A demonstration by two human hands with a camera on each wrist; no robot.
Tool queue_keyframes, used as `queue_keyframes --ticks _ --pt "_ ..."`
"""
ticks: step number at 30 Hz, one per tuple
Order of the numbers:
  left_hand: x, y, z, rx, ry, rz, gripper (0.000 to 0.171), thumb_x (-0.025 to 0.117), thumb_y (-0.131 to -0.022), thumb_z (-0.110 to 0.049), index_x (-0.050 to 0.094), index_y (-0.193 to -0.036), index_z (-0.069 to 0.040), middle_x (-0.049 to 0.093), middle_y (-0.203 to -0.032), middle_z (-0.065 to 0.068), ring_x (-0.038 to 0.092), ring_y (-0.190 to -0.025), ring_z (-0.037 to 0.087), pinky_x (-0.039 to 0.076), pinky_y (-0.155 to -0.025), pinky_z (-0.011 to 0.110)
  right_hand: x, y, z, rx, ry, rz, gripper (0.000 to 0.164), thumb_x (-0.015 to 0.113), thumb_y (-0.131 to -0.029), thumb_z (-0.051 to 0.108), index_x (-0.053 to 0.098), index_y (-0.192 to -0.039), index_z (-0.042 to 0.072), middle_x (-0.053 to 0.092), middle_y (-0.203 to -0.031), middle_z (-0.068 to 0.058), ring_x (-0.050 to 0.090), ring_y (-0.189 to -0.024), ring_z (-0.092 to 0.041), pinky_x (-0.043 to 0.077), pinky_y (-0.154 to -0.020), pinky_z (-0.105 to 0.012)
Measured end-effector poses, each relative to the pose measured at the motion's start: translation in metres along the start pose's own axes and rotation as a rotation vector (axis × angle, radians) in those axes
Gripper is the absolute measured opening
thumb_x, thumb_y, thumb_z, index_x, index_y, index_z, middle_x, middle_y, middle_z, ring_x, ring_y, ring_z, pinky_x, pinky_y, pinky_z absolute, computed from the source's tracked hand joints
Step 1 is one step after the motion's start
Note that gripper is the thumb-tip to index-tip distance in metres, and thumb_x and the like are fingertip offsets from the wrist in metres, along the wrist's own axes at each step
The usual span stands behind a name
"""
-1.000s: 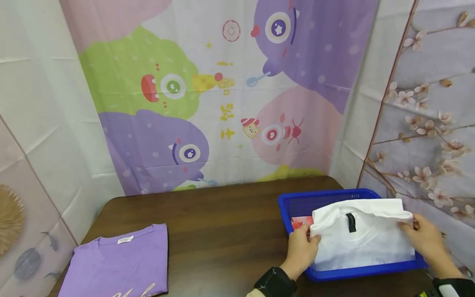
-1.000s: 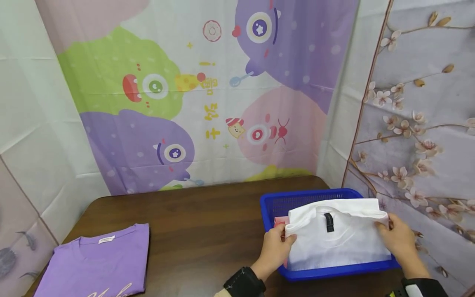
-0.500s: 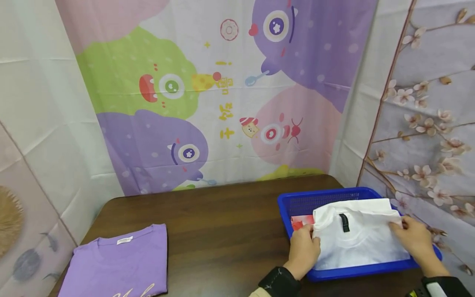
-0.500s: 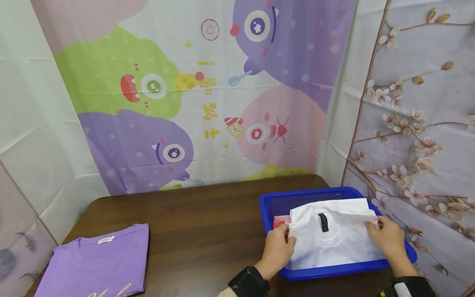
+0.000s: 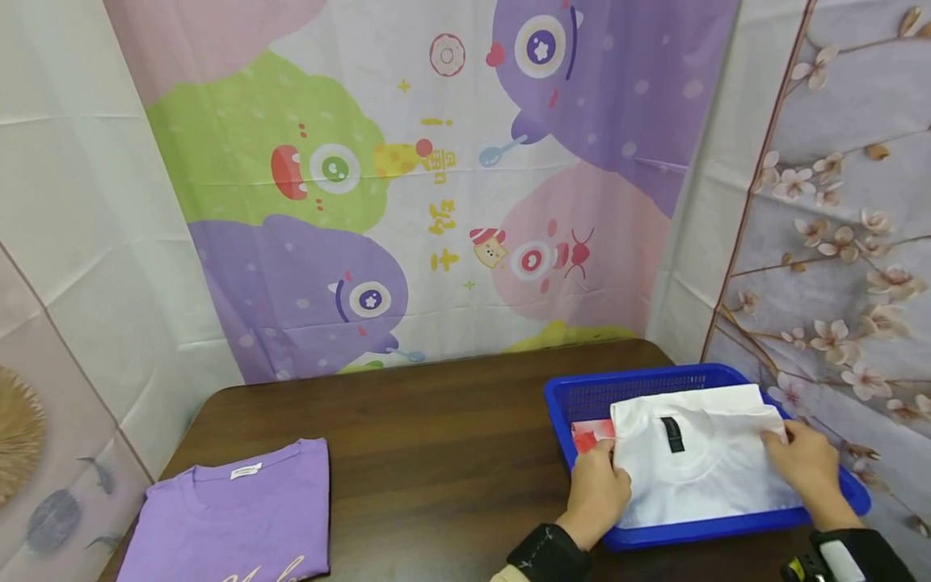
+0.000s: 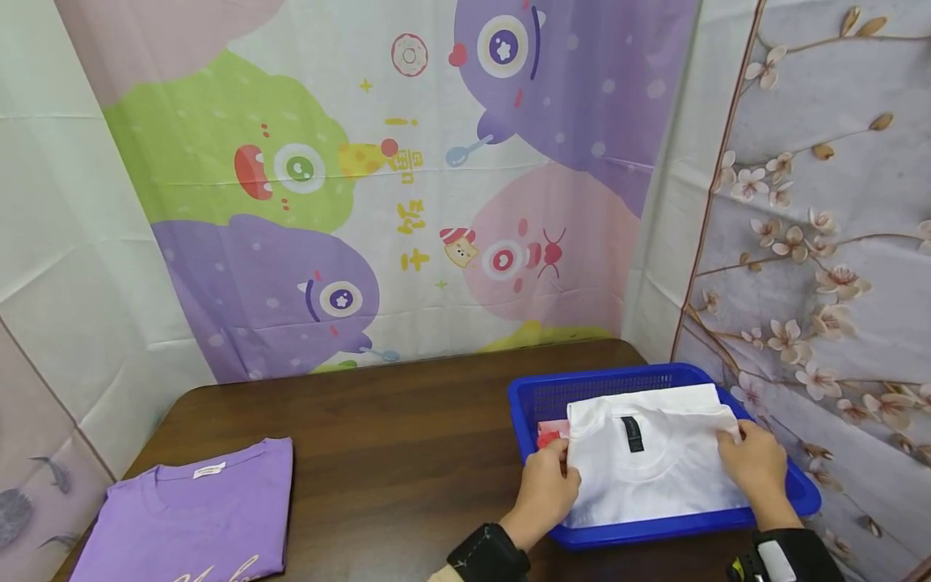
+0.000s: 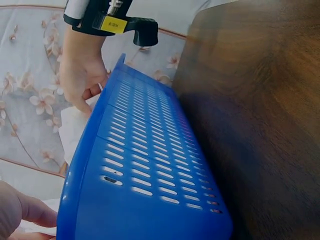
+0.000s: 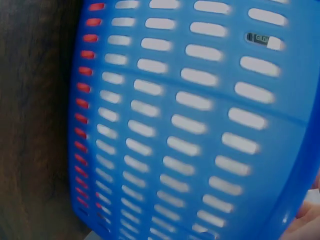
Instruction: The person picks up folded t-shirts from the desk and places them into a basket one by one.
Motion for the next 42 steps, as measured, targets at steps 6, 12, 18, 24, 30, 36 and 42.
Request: queue_keyframes --ticks 6,12,18,24,30,36,42 --pt "-0.005 0.0 0.002 -0.02 0.087 0.032 0.029 0.059 -0.071 0.005 0.071 -0.097 0.0 0.074 -0.079 0.008 0.063 -0.066 0.005 0.046 -0.059 0.013 0.006 -0.002 0.002 0.04 -0.011 0.009 0.042 0.049 -0.092 0.016 0.052 -0.114 -0.02 0.051 -0.118 -0.044 0.049 -0.102 -0.06 0.04 -0.083 -0.059" --pt "-0.006 0.001 0.006 -0.041 0.123 0.062 0.031 0.059 -0.076 0.002 0.069 -0.105 0.003 0.075 -0.091 0.012 0.069 -0.075 0.01 0.052 -0.067 0.015 0.009 -0.003 0.001 0.022 -0.009 -0.005 0.04 0.049 -0.091 0.016 0.053 -0.112 -0.018 0.052 -0.116 -0.043 0.05 -0.1 -0.06 0.041 -0.08 -0.058" --pt "-0.01 0.005 0.005 0.004 0.194 0.052 0.029 0.057 -0.076 0.004 0.069 -0.103 0.004 0.075 -0.089 0.014 0.069 -0.075 0.011 0.051 -0.067 0.012 0.02 -0.005 0.002 -0.009 -0.012 0.026 0.039 0.049 -0.091 0.015 0.053 -0.111 -0.018 0.053 -0.113 -0.044 0.05 -0.099 -0.061 0.041 -0.08 -0.06" --pt "-0.022 0.015 0.008 0.017 0.411 -0.004 0.028 0.053 -0.079 0.009 0.069 -0.101 0.004 0.075 -0.091 0.016 0.071 -0.082 0.015 0.054 -0.072 0.014 0.024 -0.003 0.0 0.006 -0.011 0.031 0.041 0.049 -0.091 0.015 0.051 -0.114 -0.019 0.051 -0.117 -0.044 0.05 -0.101 -0.061 0.041 -0.085 -0.061" --pt "-0.037 0.025 0.01 0.091 0.499 -0.118 0.025 0.051 -0.083 0.01 0.069 -0.099 0.003 0.075 -0.092 0.018 0.073 -0.088 0.021 0.056 -0.073 0.019 0.028 -0.004 0.001 -0.021 -0.025 0.049 0.044 0.05 -0.094 0.022 0.054 -0.113 -0.018 0.055 -0.115 -0.041 0.052 -0.099 -0.058 0.041 -0.083 -0.058" --pt "-0.041 0.029 0.016 0.063 0.564 -0.131 0.022 0.053 -0.086 0.007 0.069 -0.099 0.002 0.075 -0.093 0.019 0.073 -0.09 0.018 0.056 -0.076 0.02 0.036 -0.007 -0.006 0.033 -0.019 0.138 0.053 0.044 -0.099 0.029 0.047 -0.125 -0.017 0.052 -0.126 -0.037 0.047 -0.113 -0.057 0.04 -0.093 -0.059" --pt "-0.043 0.032 0.022 0.045 0.579 -0.132 0.022 0.052 -0.085 0.009 0.068 -0.099 0.005 0.074 -0.093 0.022 0.073 -0.089 0.024 0.057 -0.078 0.021 0.038 -0.006 -0.01 0.1 -0.014 0.206 0.062 0.039 -0.1 0.033 0.035 -0.135 -0.018 0.041 -0.136 -0.037 0.038 -0.125 -0.056 0.03 -0.105 -0.061"
Point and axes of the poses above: each hand's wrist, its own y-axis away from the middle knuckle, its own x-axis out of the palm, z = x × y, the point moved 8 cm from there along -y, towards the middle knuckle
